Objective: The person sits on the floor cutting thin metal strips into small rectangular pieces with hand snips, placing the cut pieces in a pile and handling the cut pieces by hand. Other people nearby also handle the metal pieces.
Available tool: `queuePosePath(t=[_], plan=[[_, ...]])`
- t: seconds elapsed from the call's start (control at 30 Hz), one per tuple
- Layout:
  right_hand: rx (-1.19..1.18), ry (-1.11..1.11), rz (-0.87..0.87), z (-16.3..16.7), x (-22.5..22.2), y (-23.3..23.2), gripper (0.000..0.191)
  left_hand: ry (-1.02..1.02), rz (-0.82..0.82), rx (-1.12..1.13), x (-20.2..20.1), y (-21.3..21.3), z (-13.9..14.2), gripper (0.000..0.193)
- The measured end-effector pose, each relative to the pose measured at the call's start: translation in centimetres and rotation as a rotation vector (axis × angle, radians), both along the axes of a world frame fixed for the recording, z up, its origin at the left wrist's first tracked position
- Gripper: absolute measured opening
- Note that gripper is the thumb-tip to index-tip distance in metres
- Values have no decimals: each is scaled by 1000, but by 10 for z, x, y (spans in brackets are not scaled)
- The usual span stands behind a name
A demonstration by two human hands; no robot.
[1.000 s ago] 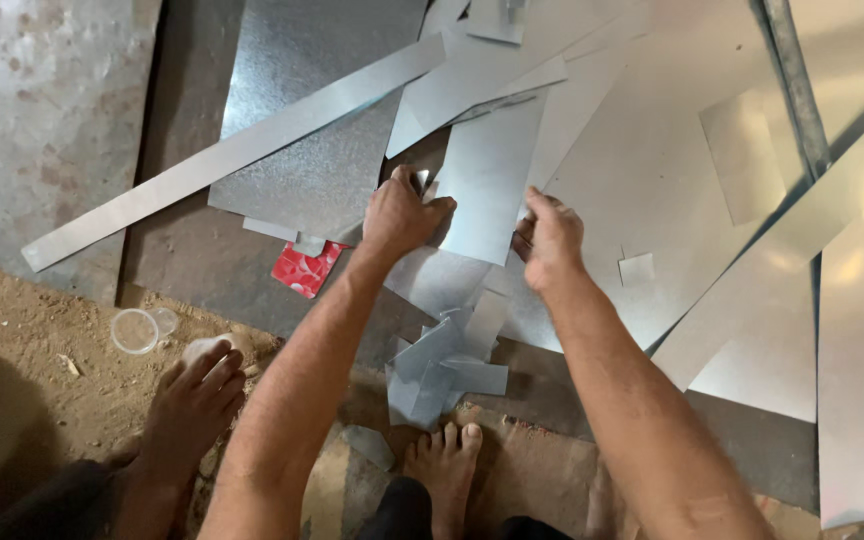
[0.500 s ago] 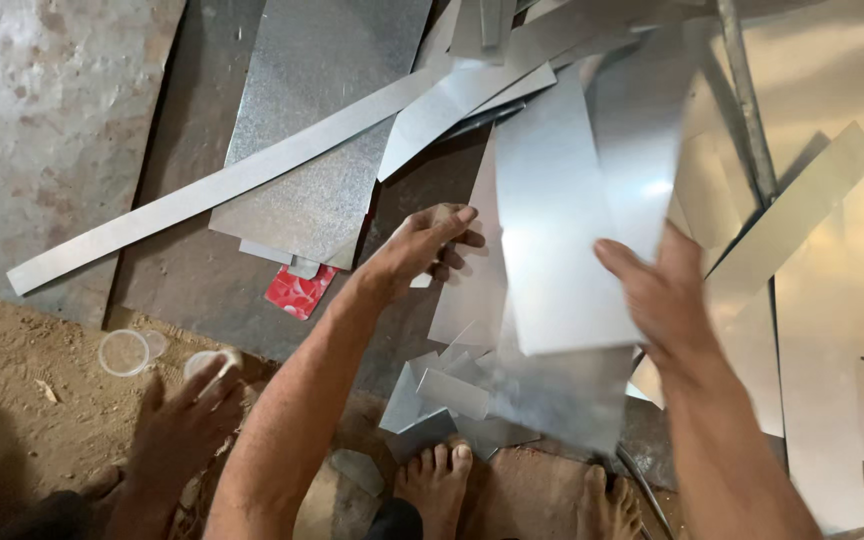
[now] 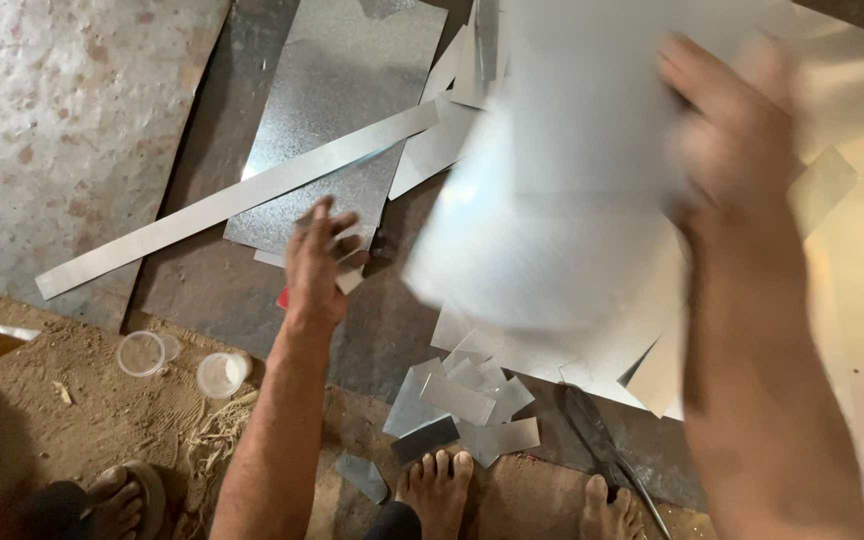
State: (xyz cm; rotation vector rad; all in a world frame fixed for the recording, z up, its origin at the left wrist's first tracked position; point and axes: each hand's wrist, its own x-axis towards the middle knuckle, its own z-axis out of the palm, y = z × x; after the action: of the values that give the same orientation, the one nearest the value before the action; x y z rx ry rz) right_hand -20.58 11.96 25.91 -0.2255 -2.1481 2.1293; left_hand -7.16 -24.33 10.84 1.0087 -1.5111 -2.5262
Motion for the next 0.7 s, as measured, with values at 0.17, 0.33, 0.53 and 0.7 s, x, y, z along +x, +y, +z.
queuePosePath(t=[0.17, 0.33, 0.53, 0.7], plan=[[-15, -410, 360, -97, -78, -115, 27, -192, 201, -72, 24, -15, -29, 49], [-548, -825, 140, -208, -43, -119, 32, -64, -82, -591, 19, 1, -65, 51], [-786, -843, -173, -230, -47, -163, 58, -181, -514, -1397, 2, 5, -69, 72], [-559, -872, -327, -216, -68, -193, 47, -138, -479, -1461, 2, 7, -67, 62]])
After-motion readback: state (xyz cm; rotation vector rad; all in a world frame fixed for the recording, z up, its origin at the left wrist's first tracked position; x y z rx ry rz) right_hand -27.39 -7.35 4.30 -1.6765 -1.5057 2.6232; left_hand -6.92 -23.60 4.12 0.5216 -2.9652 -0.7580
